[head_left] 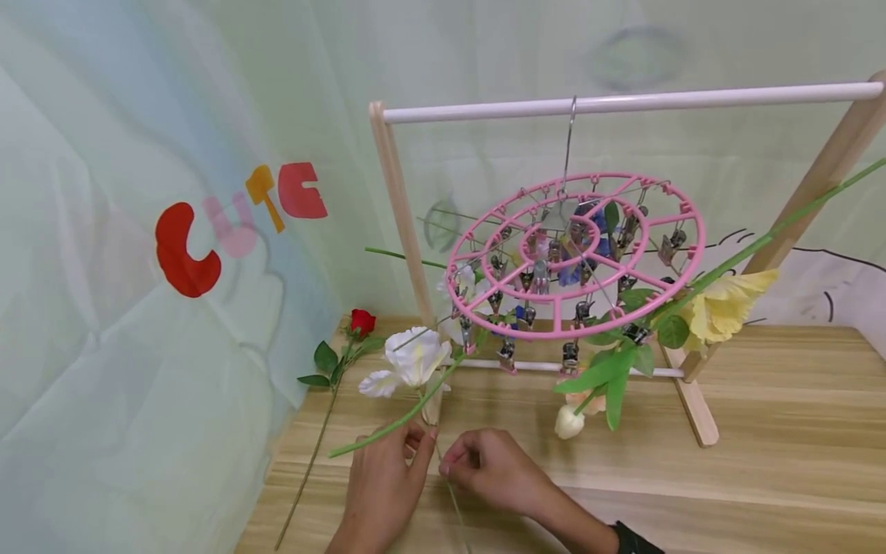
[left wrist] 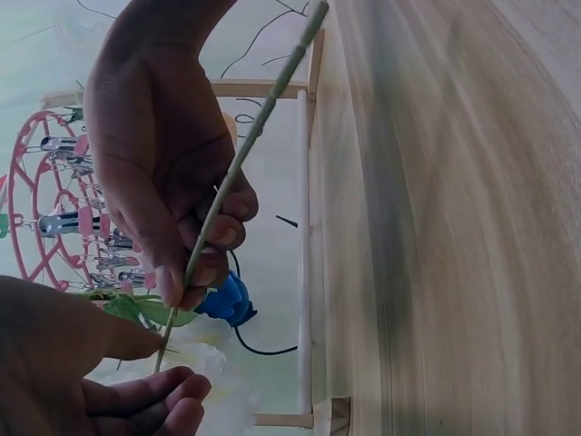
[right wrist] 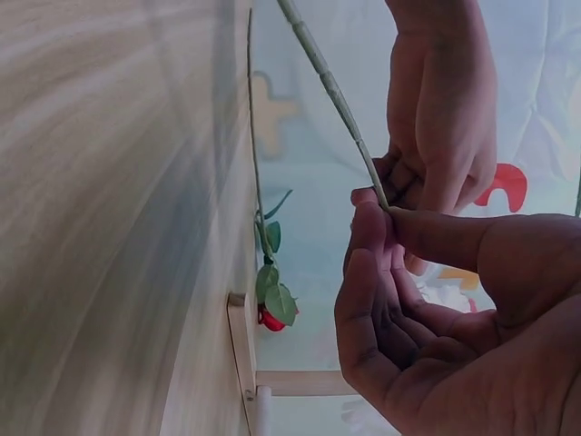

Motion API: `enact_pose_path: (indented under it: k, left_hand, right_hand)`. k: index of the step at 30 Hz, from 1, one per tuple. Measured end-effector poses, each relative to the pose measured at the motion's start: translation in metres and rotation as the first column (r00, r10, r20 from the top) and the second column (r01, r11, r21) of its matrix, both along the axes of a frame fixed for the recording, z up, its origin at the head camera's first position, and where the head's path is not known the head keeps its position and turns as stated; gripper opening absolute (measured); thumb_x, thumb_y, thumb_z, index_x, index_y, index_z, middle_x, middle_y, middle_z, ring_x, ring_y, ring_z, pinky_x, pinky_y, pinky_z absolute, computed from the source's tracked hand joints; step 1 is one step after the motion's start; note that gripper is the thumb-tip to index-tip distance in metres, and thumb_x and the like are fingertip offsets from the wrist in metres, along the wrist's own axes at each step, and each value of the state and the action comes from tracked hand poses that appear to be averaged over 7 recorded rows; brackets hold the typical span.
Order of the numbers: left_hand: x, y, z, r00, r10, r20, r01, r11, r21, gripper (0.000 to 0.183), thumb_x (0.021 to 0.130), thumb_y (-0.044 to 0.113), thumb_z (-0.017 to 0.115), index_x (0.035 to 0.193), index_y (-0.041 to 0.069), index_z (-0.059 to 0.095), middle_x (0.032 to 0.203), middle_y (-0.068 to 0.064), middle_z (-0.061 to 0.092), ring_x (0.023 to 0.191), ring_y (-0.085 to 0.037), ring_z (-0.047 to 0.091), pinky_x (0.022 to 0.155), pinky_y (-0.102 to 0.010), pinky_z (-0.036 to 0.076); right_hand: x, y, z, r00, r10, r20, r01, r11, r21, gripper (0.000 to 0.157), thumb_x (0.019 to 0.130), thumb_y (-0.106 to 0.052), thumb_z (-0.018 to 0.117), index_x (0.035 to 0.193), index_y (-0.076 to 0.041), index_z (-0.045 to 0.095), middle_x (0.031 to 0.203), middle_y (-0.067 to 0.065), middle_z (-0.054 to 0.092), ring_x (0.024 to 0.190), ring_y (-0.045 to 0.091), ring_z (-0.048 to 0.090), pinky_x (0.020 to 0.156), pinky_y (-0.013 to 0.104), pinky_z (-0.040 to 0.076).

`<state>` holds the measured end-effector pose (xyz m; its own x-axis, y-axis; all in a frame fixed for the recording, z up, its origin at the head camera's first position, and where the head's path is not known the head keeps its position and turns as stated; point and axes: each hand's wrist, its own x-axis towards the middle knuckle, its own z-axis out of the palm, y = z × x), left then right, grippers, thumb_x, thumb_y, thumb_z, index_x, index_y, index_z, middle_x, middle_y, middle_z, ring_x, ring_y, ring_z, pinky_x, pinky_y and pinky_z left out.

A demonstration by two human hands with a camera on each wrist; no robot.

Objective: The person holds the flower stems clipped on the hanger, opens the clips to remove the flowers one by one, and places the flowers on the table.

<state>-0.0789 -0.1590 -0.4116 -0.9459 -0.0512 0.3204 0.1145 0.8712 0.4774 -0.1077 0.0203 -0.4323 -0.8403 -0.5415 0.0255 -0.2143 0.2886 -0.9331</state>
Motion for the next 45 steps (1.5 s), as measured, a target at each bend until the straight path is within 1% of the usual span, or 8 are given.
enact_pose_path:
  k: [5, 13, 19, 24, 26, 33, 39, 45]
  left_hand:
    - [0.001, 0.000, 0.003, 0.999, -0.025, 0.030, 0.023, 0.997, 0.078, 0.008, 0.098, 0.020, 0.077, 0.090, 0.020, 0.078, 0.082, 0.012, 0.076, 0.071, 0.000, 0.067, 0.066, -0.024, 0.052]
    - [0.004, -0.003, 0.005, 0.999, -0.017, 0.049, 0.011, 0.994, 0.107, 0.008, 0.098, 0.014, 0.074, 0.092, 0.017, 0.079, 0.085, 0.008, 0.077, 0.073, -0.003, 0.070, 0.067, -0.024, 0.054]
    - [-0.006, -0.014, 0.001, 1.000, 0.010, -0.007, -0.009, 0.995, 0.100, 0.010, 0.096, 0.009, 0.074, 0.087, 0.011, 0.076, 0.079, 0.001, 0.078, 0.069, -0.009, 0.075, 0.060, -0.025, 0.057]
    - [-0.016, -0.028, -0.002, 0.993, 0.025, -0.120, -0.021, 0.999, 0.030, 0.008, 0.091, 0.001, 0.075, 0.085, 0.006, 0.078, 0.073, -0.003, 0.076, 0.060, -0.010, 0.070, 0.053, -0.026, 0.054]
    - [-0.019, -0.034, -0.002, 0.989, 0.023, -0.143, -0.025, 1.000, -0.009, 0.006, 0.090, 0.001, 0.076, 0.086, 0.004, 0.078, 0.072, -0.004, 0.076, 0.059, -0.010, 0.069, 0.053, -0.027, 0.053]
    - [-0.033, -0.054, 0.003, 0.995, 0.024, -0.093, -0.031, 0.997, -0.074, 0.013, 0.096, 0.007, 0.074, 0.084, 0.001, 0.077, 0.070, -0.006, 0.075, 0.056, -0.013, 0.069, 0.049, -0.030, 0.053]
    - [-0.048, -0.072, 0.002, 0.993, -0.009, -0.120, -0.011, 0.985, -0.170, 0.014, 0.095, 0.007, 0.075, 0.084, -0.002, 0.077, 0.070, -0.009, 0.075, 0.057, -0.022, 0.071, 0.051, -0.037, 0.055]
    - [-0.067, -0.087, 0.004, 0.990, -0.037, -0.133, 0.003, 0.969, -0.248, 0.016, 0.094, 0.007, 0.075, 0.079, 0.000, 0.076, 0.065, -0.007, 0.071, 0.054, -0.025, 0.067, 0.056, -0.045, 0.053]
  right_hand:
    - [0.001, -0.003, 0.000, 1.000, -0.007, 0.004, 0.007, 1.000, -0.013, 0.009, 0.097, -0.013, 0.076, 0.091, -0.007, 0.078, 0.077, -0.001, 0.073, 0.065, 0.001, 0.062, 0.061, 0.020, 0.052]
    - [0.003, -0.008, -0.002, 0.999, -0.025, 0.022, 0.026, 1.000, -0.018, 0.009, 0.098, -0.018, 0.076, 0.093, -0.010, 0.078, 0.081, -0.005, 0.072, 0.068, 0.004, 0.064, 0.063, 0.020, 0.053]
    - [0.004, -0.006, 0.001, 0.997, -0.047, -0.056, 0.047, 0.999, -0.003, 0.012, 0.098, -0.024, 0.077, 0.098, -0.013, 0.079, 0.086, -0.007, 0.074, 0.069, -0.001, 0.063, 0.064, 0.021, 0.053]
    - [0.005, 0.002, 0.010, 0.992, -0.035, -0.123, 0.038, 0.999, 0.025, 0.010, 0.100, -0.026, 0.076, 0.097, -0.017, 0.079, 0.087, -0.009, 0.075, 0.072, -0.004, 0.063, 0.067, 0.020, 0.053]
    - [0.005, 0.006, 0.016, 0.991, -0.026, -0.134, 0.030, 0.999, 0.028, 0.009, 0.100, -0.026, 0.076, 0.097, -0.019, 0.079, 0.088, -0.010, 0.075, 0.074, -0.004, 0.063, 0.068, 0.020, 0.054]
    - [0.009, 0.022, 0.040, 0.992, -0.023, -0.121, 0.025, 0.999, 0.020, 0.010, 0.101, -0.030, 0.075, 0.101, -0.022, 0.079, 0.094, -0.011, 0.076, 0.080, -0.001, 0.066, 0.071, 0.023, 0.056]
    - [0.013, 0.034, 0.057, 0.993, -0.056, -0.108, 0.061, 0.997, 0.041, 0.010, 0.102, -0.032, 0.073, 0.104, -0.023, 0.078, 0.096, -0.014, 0.076, 0.083, 0.001, 0.068, 0.074, 0.024, 0.057]
    - [0.016, 0.043, 0.067, 0.981, -0.109, -0.160, 0.114, 0.993, 0.024, 0.007, 0.102, -0.029, 0.074, 0.103, -0.024, 0.078, 0.093, -0.014, 0.074, 0.081, 0.001, 0.068, 0.073, 0.025, 0.058]
